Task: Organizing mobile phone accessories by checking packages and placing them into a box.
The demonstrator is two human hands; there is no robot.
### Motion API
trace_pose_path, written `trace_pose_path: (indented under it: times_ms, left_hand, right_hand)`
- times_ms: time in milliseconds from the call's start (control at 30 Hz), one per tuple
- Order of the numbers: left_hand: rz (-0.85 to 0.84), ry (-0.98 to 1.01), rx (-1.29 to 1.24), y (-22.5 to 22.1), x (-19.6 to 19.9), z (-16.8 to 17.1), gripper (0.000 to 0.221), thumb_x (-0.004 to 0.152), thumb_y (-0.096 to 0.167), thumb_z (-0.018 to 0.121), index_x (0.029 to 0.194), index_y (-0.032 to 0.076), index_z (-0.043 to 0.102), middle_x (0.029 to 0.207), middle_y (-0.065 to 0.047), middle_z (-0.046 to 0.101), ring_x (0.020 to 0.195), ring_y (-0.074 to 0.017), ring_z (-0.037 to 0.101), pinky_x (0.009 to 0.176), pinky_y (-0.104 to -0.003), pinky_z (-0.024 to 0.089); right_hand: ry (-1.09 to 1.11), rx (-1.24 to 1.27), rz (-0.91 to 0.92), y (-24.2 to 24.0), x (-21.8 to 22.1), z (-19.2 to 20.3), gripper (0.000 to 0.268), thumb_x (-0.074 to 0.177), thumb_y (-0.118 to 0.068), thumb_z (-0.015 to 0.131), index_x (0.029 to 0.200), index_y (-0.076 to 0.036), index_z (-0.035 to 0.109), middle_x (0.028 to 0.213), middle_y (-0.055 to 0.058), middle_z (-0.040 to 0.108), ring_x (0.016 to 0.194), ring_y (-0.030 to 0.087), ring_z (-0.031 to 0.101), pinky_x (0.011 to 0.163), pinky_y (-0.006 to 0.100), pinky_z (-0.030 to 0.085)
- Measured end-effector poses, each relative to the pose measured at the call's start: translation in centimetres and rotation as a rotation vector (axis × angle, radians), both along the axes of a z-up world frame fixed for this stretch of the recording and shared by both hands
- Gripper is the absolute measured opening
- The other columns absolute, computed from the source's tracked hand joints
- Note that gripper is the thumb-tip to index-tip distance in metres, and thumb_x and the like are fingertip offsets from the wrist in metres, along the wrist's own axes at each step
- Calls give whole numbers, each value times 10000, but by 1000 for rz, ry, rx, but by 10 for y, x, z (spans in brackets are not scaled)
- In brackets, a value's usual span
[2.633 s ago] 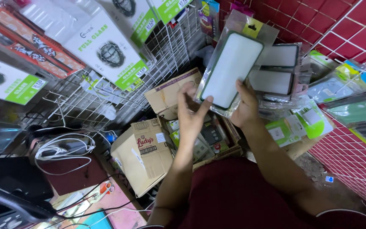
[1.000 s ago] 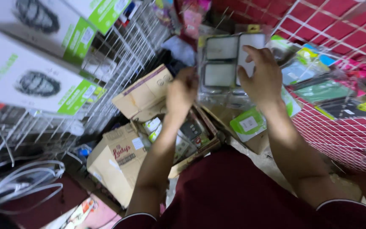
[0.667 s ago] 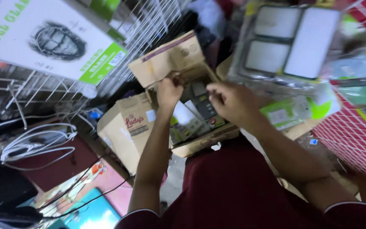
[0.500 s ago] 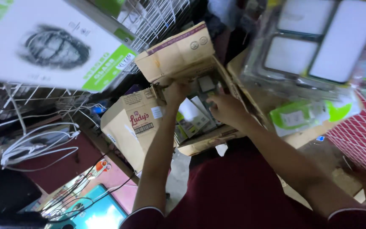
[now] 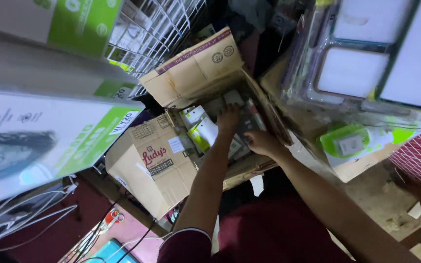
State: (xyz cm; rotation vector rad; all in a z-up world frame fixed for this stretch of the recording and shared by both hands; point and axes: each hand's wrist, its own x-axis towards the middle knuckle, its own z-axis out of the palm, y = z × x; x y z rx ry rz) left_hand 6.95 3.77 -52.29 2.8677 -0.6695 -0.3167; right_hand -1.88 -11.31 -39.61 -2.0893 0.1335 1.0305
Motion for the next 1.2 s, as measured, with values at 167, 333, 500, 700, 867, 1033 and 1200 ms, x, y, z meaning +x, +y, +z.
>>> trace_pose_path:
  times_ms: [167, 333, 500, 700, 867, 1033, 1200]
  left_hand:
    - [63, 23, -37, 20, 21, 41, 253, 974, 239, 564, 1198, 150, 640, 1103, -114, 705, 989, -346, 711, 808, -522, 575]
    - [246, -74, -184, 48, 38, 139, 213, 916, 147, 612, 1126, 147, 650, 1088, -118, 726, 951, -358, 710, 726, -500, 580]
    - [531, 339, -916, 87, 37, 267, 309, 1005, 137, 618, 1313, 101, 622, 906, -109, 737, 741, -196, 683, 685, -375, 561]
    - [290, 502, -1352, 111, 42, 351, 232, 959, 77, 633, 1185, 40, 668, 1046, -3, 695, 974, -127, 632, 898, -300, 502]
    - [-80, 341, -1451, 73, 44, 458, 212, 1002, 134, 554, 1168, 45, 652, 1237, -58, 618, 1159, -152, 572, 995, -325, 485]
    - [64, -40, -1367, 37, 16, 508, 464, 1089, 235, 435, 1449, -57, 438, 1417, -167, 514, 1281, -222, 499, 1070, -389, 386]
    - [84, 197, -1487, 14, -39, 525, 498, 1014, 78, 649, 1475, 23, 471, 1078, -32, 616, 988, -99, 589, 882, -251, 499]
  right_hand:
    - [-83, 156, -214, -14, -13, -45, 507, 890, -152, 654, 1383, -45, 598, 1140, 169, 736, 1006, 278, 725, 860, 411, 583]
    - [53, 403, -419, -29, 18, -14, 484, 946, -172, 596, 1403, -12, 608, 1313, 122, 704, 836, 424, 674, 693, 446, 557]
    - [508, 707, -1046, -23, 36, 58, 682, 996, -538, 479, 1475, -53, 473, 1225, 204, 684, 925, 295, 742, 749, 451, 595]
    - [594, 1393, -604, -8, 33, 161, 699, 997, -474, 523, 1485, 15, 418, 1183, 226, 705, 962, 330, 751, 766, 438, 614]
    - [554, 1773, -360, -23, 33, 243, 635, 1042, -321, 628, 1534, 35, 444, 1181, 253, 698, 978, 331, 736, 781, 424, 619]
    - [123, 1584, -590, -44, 44, 280, 644, 914, -20, 698, 1509, 40, 461, 1301, 188, 668, 1145, 288, 695, 1007, 443, 569]
    - [-414, 1369, -744, -52, 41, 352, 702, 888, 88, 654, 1542, -38, 432, 1373, 101, 613, 1259, 235, 605, 1080, 418, 504]
